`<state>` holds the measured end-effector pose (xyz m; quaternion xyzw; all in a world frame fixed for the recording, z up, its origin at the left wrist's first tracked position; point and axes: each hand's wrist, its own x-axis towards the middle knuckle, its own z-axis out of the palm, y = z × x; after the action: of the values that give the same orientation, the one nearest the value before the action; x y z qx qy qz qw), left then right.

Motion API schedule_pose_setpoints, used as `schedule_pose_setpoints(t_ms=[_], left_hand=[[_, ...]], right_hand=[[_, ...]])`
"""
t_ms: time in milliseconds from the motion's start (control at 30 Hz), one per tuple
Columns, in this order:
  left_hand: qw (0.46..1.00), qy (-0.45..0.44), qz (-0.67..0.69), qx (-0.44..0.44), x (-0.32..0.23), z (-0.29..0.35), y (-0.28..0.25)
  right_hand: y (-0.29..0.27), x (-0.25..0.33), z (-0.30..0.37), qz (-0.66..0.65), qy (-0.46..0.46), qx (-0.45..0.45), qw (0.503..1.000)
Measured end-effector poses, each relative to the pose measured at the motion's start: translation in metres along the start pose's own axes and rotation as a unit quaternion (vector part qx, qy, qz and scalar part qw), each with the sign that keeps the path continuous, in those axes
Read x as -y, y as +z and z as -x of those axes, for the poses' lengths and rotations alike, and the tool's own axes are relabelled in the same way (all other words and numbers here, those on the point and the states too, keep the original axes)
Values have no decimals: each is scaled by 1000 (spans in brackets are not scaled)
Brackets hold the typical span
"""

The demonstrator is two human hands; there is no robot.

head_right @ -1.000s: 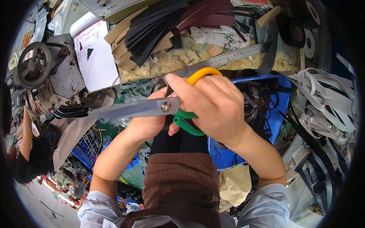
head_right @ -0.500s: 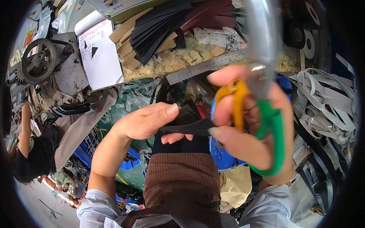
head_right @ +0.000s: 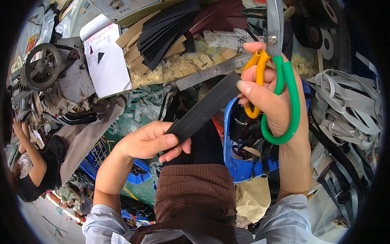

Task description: The person uses green-handled scissors to cut a long black strip of material into smaller segments, repeatedly measuring against a metal ruler. After cutting, the person gathers the pieces, ties them with a rubber band, and places them into a blue bin. The person then handles a grey plastic object and a black strap.

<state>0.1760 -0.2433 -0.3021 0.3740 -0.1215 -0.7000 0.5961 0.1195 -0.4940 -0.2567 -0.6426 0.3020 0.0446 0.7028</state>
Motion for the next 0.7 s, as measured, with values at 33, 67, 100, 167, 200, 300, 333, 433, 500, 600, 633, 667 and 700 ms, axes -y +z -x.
schedule_pose_setpoints(t_ms=[33, 67, 100, 167, 200, 300, 333, 433, 500, 600, 633, 667, 700], left_hand=[[1000, -18, 1, -13, -2, 1, 1], [999, -36, 3, -29, -3, 4, 2], [999, -10, 14, -48, 4, 6, 0], [998, -8, 32, -58, 7, 15, -3], [997, -6, 42, -65, 9, 20, -6], [997, -10, 40, -63, 9, 32, -9], [997, -11, 44, -64, 10, 35, -9], [997, -33, 40, -53, 7, 42, -6], [996, -47, 43, -55, 9, 45, -5], [996, -64, 36, -55, 12, 50, -5], [996, -69, 33, -53, 12, 51, -6], [996, -71, 31, -55, 12, 52, -6], [995, -73, 29, -56, 12, 53, -7]], right_hand=[[0, -1, 0, 37, -5, 2, 999], [0, -3, 2, 77, -18, -6, 997], [0, -5, 7, 116, -31, -13, 993], [-10, -4, 24, 182, -48, -8, 982], [-18, -3, 39, 170, -11, 88, 981], [-38, -16, 61, 89, 191, 423, 881], [-31, -26, 65, 121, 167, 470, 858], [-8, -49, 74, 92, 143, 441, 881], [8, -54, 70, 61, 120, 413, 901], [25, -50, 58, 94, 92, 409, 903], [28, -49, 57, 99, 86, 407, 904], [30, -48, 55, 106, 79, 406, 904], [32, -48, 54, 113, 72, 405, 905]])
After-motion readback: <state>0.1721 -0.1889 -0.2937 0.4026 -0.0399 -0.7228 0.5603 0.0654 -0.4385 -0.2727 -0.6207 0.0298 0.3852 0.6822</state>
